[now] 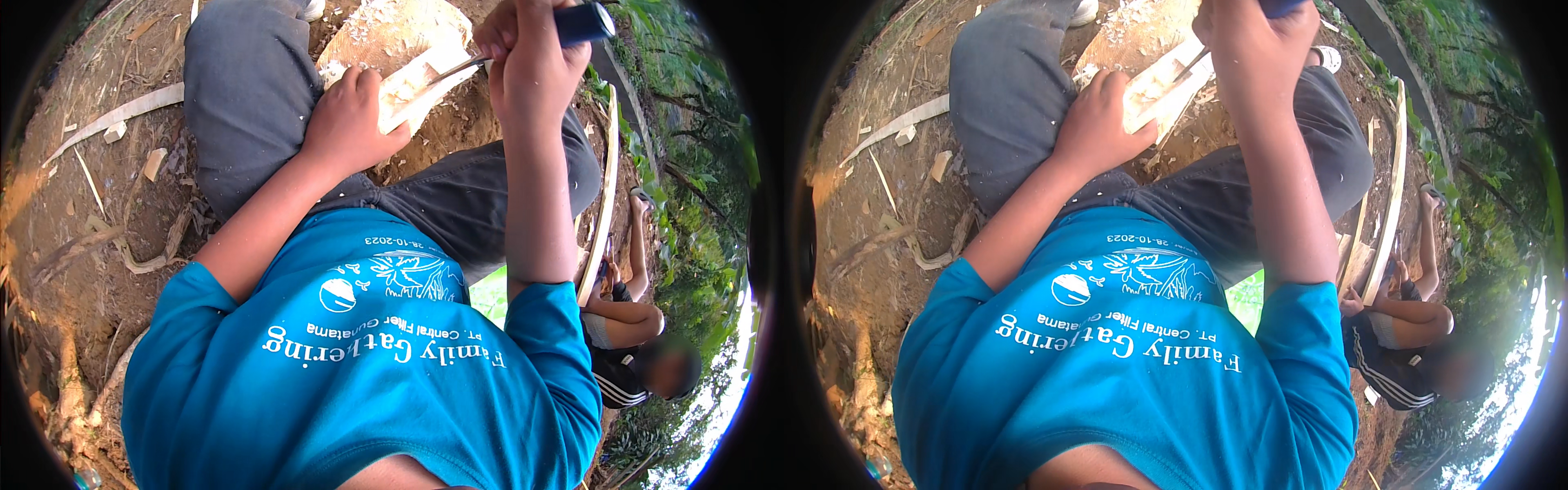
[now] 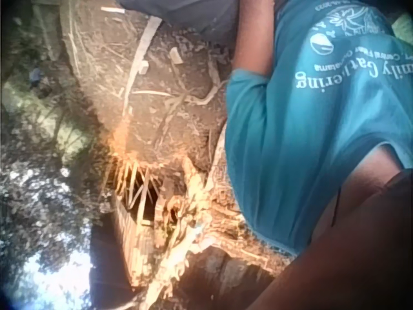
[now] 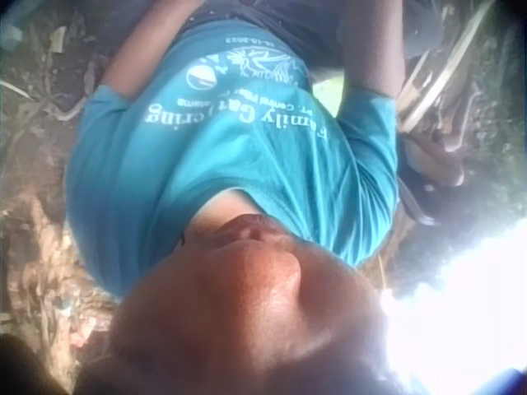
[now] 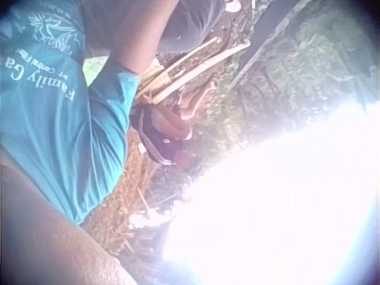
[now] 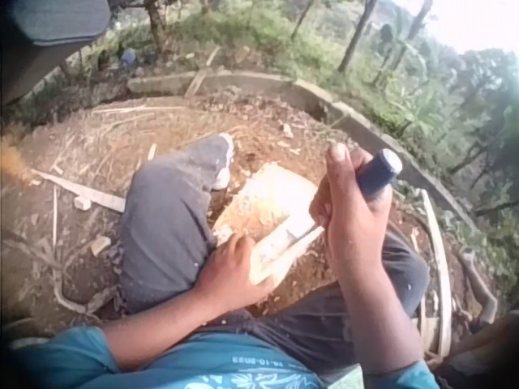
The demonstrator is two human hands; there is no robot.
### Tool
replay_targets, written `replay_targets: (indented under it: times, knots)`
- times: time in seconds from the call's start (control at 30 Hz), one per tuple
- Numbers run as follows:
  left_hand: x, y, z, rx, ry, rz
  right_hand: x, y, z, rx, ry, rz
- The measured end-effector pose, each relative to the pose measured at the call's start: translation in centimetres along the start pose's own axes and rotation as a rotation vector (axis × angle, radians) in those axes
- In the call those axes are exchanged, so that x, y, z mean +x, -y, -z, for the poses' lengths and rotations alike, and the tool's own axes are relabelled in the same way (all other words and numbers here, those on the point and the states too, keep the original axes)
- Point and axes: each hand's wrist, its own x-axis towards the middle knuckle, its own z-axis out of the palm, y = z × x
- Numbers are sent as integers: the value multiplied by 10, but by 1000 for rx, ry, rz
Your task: The person uses a chisel to carve a rectangular hole in a wood block, pushing the tool and striking it with their hand to remove wood shavings while sitting on the ground.
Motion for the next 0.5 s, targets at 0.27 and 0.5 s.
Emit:
replay_targets:
  times: [0.27,0.5]
  knots:
    - [2,-1,3,8,46,12,8,-16,-17,-281,109,-100]
    - [3,1,3,6,63,4,13,-26,-26,-323,38,-160]
